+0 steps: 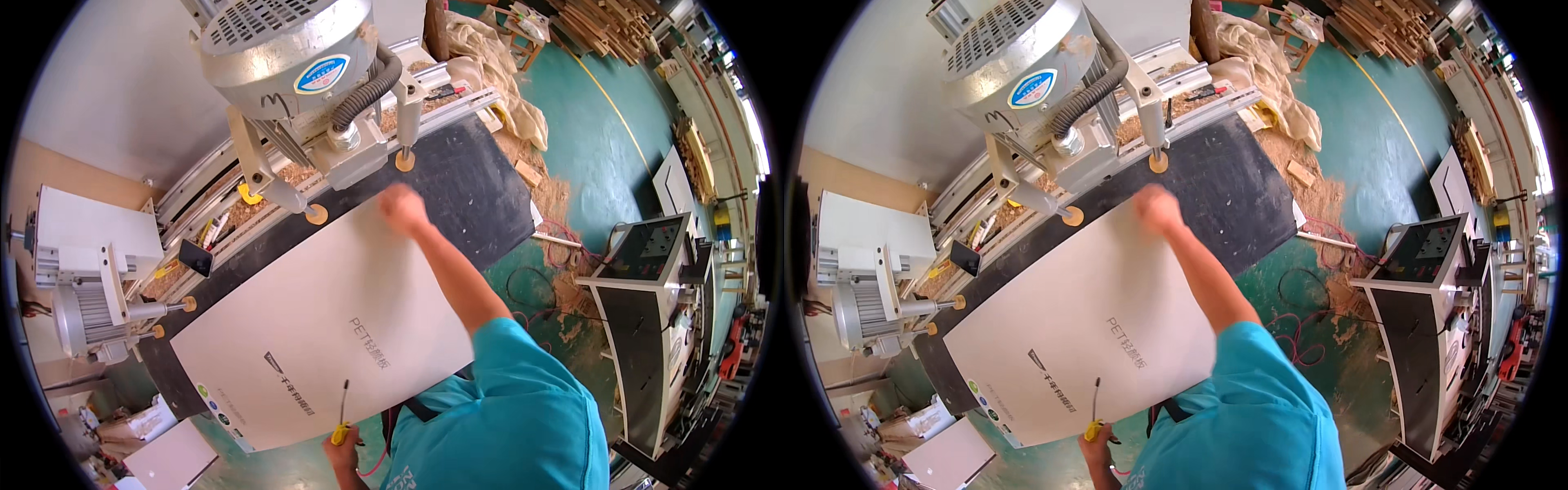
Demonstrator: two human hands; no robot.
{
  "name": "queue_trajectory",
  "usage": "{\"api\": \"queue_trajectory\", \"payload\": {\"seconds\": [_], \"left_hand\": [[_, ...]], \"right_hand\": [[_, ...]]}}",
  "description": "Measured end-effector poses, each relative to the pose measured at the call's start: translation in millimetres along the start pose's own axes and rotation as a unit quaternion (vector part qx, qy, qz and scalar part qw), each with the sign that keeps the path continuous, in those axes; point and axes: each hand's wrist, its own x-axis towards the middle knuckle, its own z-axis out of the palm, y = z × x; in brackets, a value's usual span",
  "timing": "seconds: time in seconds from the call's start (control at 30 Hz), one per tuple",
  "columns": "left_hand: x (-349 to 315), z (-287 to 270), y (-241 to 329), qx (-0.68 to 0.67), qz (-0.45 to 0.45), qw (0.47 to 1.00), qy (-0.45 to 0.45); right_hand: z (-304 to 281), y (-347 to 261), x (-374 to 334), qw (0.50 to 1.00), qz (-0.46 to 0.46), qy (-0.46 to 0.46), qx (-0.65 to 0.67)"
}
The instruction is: The person cleans a large white board on a woodworking machine, using a cloth to wipe different parts of the surface, moving the board onto a stack of other boards, and returning to the machine to clean another board.
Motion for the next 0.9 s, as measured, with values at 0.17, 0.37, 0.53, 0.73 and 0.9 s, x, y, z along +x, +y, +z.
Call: {"api": "queue_trajectory", "payload": {"seconds": [0.17, 0.37, 0.53, 0.73, 0.9], "left_hand": [[4.3, -14.9, 3.9, 0.115, 0.105, 0.985, 0.077], [5.2, -9.7, -1.5, 0.167, 0.130, 0.977, 0.036], [11.3, -17.0, -17.0, 0.177, 0.174, 0.968, -0.019], [10.7, -31.4, -44.7, 0.120, 0.189, 0.971, -0.085], [13.7, -33.8, -83.1, 0.082, 0.184, 0.966, -0.162]], "right_hand": [[-6.0, 39.9, 15.6, 0.989, 0.054, 0.137, 0.030], [-12.6, 18.1, 18.1, 0.991, -0.126, 0.014, -0.040], [-50.1, 18.3, -33.5, 0.963, -0.210, -0.130, -0.104], [-115.7, 40.0, -261.7, 0.953, -0.155, -0.205, -0.160], [-198.8, 19.6, -498.7, 0.920, -0.072, -0.350, -0.158]]}}
